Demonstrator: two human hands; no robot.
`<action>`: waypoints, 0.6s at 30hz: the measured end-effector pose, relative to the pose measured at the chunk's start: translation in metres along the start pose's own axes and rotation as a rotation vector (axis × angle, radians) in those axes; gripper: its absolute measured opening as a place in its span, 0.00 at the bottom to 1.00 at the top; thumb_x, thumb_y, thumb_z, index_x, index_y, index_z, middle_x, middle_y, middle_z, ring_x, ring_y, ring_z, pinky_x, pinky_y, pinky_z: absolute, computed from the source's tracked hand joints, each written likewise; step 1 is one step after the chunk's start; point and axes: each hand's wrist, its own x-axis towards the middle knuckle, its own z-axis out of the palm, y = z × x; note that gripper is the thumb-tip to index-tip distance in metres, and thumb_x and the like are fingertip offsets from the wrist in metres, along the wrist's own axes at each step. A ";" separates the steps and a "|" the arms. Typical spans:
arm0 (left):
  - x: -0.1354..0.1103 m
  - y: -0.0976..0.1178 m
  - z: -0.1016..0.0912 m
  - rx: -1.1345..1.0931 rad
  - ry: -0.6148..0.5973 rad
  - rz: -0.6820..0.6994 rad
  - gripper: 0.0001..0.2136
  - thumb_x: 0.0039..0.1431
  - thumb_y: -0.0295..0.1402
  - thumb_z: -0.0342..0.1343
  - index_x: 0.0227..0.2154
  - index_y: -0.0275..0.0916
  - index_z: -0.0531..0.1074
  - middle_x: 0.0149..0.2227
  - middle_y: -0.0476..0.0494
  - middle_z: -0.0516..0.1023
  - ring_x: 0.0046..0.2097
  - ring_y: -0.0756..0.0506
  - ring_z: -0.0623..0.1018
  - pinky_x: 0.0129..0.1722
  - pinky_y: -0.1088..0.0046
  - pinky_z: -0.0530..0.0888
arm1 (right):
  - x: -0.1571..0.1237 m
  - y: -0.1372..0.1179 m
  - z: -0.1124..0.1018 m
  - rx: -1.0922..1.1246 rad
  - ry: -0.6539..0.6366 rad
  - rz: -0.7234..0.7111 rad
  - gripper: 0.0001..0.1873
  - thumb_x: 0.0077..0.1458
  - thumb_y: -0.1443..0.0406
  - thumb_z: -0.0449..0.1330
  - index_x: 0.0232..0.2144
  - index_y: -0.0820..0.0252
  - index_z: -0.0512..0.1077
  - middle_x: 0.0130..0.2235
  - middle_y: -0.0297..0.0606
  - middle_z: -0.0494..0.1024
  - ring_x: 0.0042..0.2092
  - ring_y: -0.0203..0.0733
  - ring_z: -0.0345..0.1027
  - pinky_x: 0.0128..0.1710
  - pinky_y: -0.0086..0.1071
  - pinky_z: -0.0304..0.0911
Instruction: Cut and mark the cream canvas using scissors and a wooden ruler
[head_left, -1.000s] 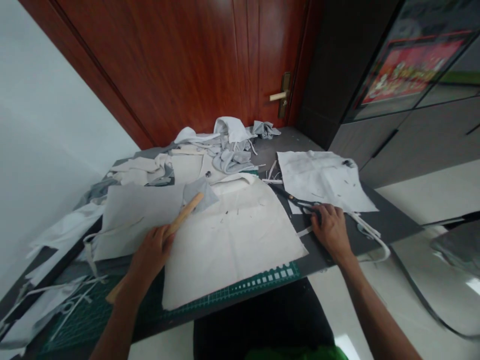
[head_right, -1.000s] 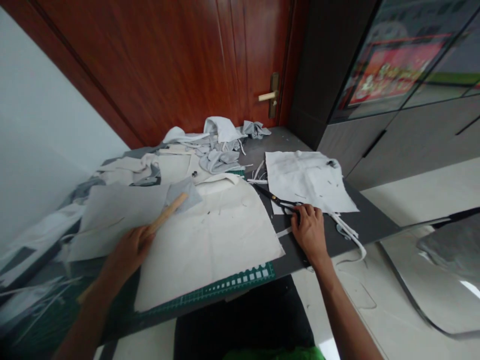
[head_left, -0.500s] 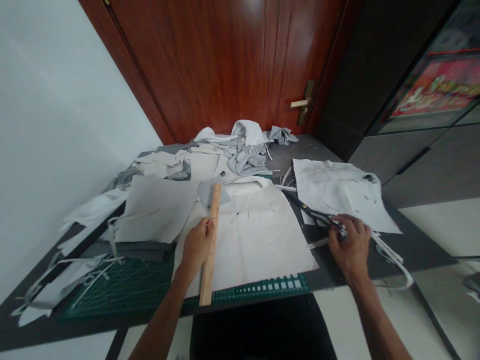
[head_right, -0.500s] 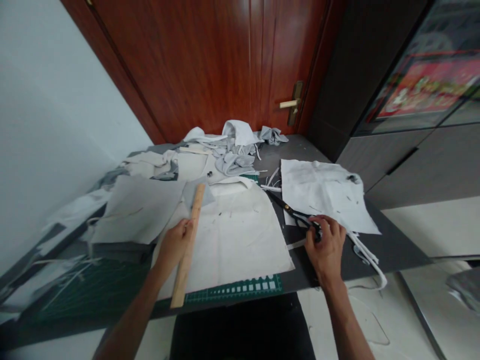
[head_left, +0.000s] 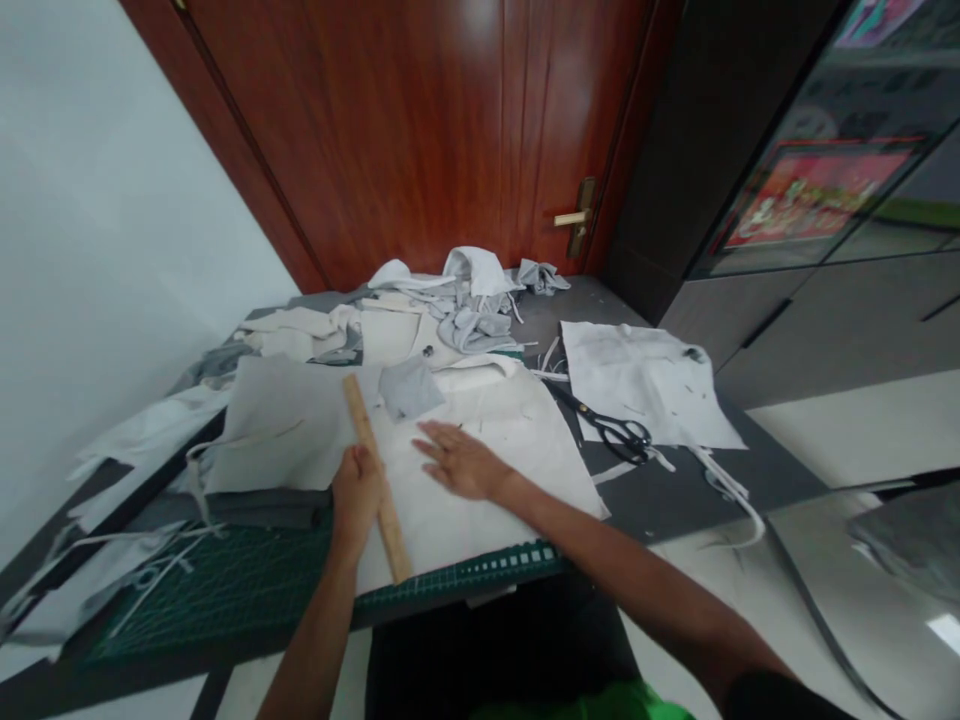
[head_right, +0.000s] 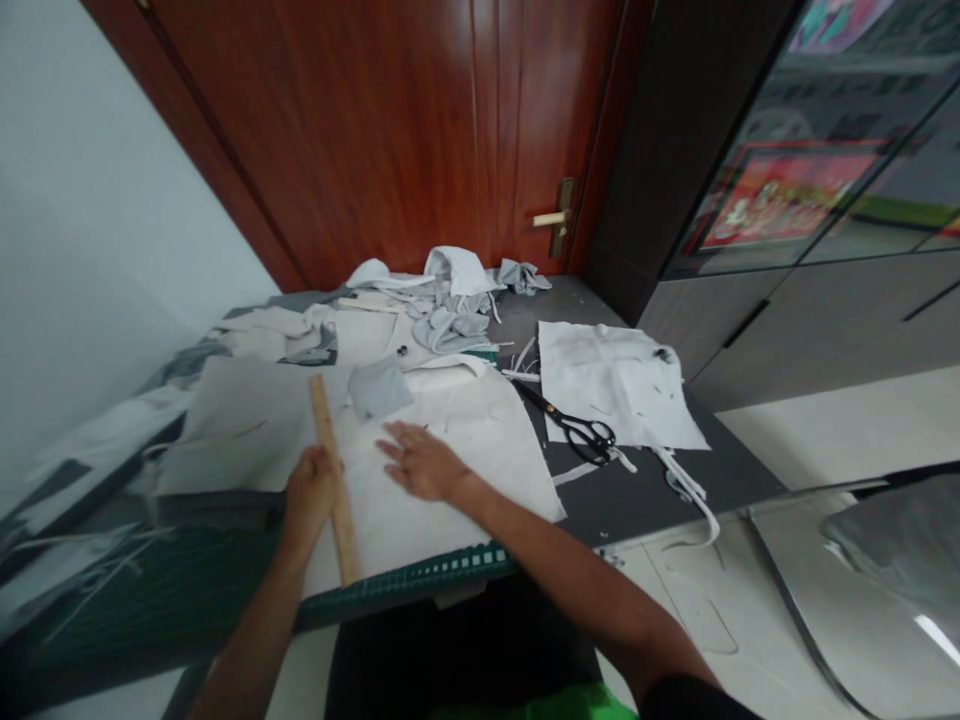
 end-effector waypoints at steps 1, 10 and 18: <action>0.000 -0.002 0.002 -0.003 0.002 0.000 0.14 0.71 0.37 0.43 0.28 0.42 0.64 0.23 0.51 0.68 0.27 0.45 0.71 0.31 0.69 0.67 | -0.006 0.023 -0.008 -0.021 0.024 0.077 0.24 0.69 0.62 0.59 0.65 0.55 0.70 0.71 0.40 0.66 0.71 0.47 0.59 0.72 0.42 0.55; -0.012 0.003 0.009 -0.072 0.001 0.132 0.13 0.67 0.40 0.44 0.26 0.44 0.63 0.25 0.49 0.69 0.30 0.43 0.72 0.36 0.66 0.69 | -0.038 0.093 -0.055 -0.107 0.178 0.325 0.20 0.66 0.72 0.50 0.55 0.67 0.73 0.60 0.55 0.74 0.62 0.57 0.64 0.64 0.51 0.59; -0.014 0.006 -0.002 -0.177 -0.037 0.148 0.20 0.69 0.46 0.36 0.28 0.44 0.66 0.22 0.50 0.69 0.25 0.45 0.71 0.28 0.69 0.69 | 0.008 0.003 0.002 -0.067 0.095 0.178 0.16 0.67 0.58 0.62 0.50 0.63 0.75 0.51 0.49 0.77 0.53 0.54 0.69 0.55 0.48 0.67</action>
